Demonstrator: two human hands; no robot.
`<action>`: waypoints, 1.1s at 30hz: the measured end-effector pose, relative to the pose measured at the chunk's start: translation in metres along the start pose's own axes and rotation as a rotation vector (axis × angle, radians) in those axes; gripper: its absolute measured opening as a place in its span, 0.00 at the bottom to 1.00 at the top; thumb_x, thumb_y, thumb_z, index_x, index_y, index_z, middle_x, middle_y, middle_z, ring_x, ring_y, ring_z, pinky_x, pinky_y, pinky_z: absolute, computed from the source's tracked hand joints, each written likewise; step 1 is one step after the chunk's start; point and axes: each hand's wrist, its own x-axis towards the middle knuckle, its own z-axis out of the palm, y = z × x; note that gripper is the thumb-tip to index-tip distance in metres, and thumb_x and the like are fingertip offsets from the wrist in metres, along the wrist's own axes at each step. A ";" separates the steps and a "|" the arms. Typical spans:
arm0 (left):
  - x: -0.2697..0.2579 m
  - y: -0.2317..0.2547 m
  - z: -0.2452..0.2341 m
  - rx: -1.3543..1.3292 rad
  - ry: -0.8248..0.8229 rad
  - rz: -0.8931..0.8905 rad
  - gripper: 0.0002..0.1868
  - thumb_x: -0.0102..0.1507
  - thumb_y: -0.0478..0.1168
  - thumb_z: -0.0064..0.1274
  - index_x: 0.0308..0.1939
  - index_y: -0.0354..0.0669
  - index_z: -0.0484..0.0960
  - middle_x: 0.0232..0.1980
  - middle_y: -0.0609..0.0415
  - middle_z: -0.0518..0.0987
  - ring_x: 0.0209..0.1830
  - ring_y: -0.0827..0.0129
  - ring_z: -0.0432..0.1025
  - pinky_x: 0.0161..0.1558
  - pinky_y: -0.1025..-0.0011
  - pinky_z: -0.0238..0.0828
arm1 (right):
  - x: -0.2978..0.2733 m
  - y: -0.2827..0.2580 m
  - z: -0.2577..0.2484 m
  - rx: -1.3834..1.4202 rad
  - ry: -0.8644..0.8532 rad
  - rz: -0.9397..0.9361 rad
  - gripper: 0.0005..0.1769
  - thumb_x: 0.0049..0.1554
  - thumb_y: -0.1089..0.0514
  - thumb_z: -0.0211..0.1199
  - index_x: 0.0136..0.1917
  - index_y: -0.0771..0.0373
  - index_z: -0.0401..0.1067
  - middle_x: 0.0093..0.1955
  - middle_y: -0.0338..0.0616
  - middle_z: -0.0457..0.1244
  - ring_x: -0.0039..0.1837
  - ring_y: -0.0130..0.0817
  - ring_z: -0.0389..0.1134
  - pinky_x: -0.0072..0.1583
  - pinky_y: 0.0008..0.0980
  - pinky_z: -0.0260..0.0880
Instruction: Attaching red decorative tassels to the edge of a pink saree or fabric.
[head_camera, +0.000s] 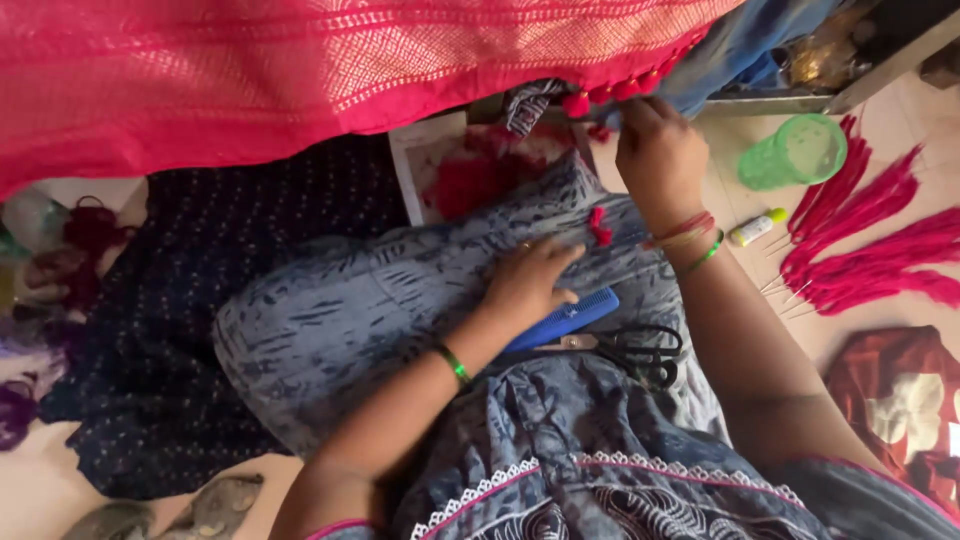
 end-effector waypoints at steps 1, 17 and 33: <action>-0.001 -0.014 0.014 -0.002 0.003 0.008 0.32 0.50 0.43 0.68 0.57 0.40 0.81 0.51 0.41 0.80 0.50 0.44 0.74 0.52 0.54 0.71 | 0.001 -0.001 -0.007 -0.006 0.006 -0.002 0.05 0.62 0.63 0.64 0.50 0.57 0.78 0.49 0.46 0.69 0.46 0.52 0.71 0.46 0.47 0.71; 0.011 -0.062 -0.083 0.420 0.392 -0.256 0.14 0.55 0.41 0.63 0.43 0.42 0.85 0.43 0.46 0.82 0.45 0.49 0.77 0.47 0.56 0.72 | -0.012 0.043 -0.113 0.270 0.331 0.070 0.07 0.66 0.73 0.63 0.56 0.72 0.78 0.52 0.51 0.69 0.52 0.35 0.71 0.51 0.29 0.74; 0.016 -0.090 -0.080 0.717 0.338 -0.573 0.28 0.60 0.52 0.63 0.56 0.34 0.82 0.48 0.36 0.81 0.46 0.40 0.75 0.44 0.49 0.72 | -0.041 0.046 -0.155 0.370 0.372 0.243 0.11 0.65 0.73 0.63 0.61 0.70 0.75 0.50 0.45 0.70 0.52 0.29 0.71 0.55 0.29 0.72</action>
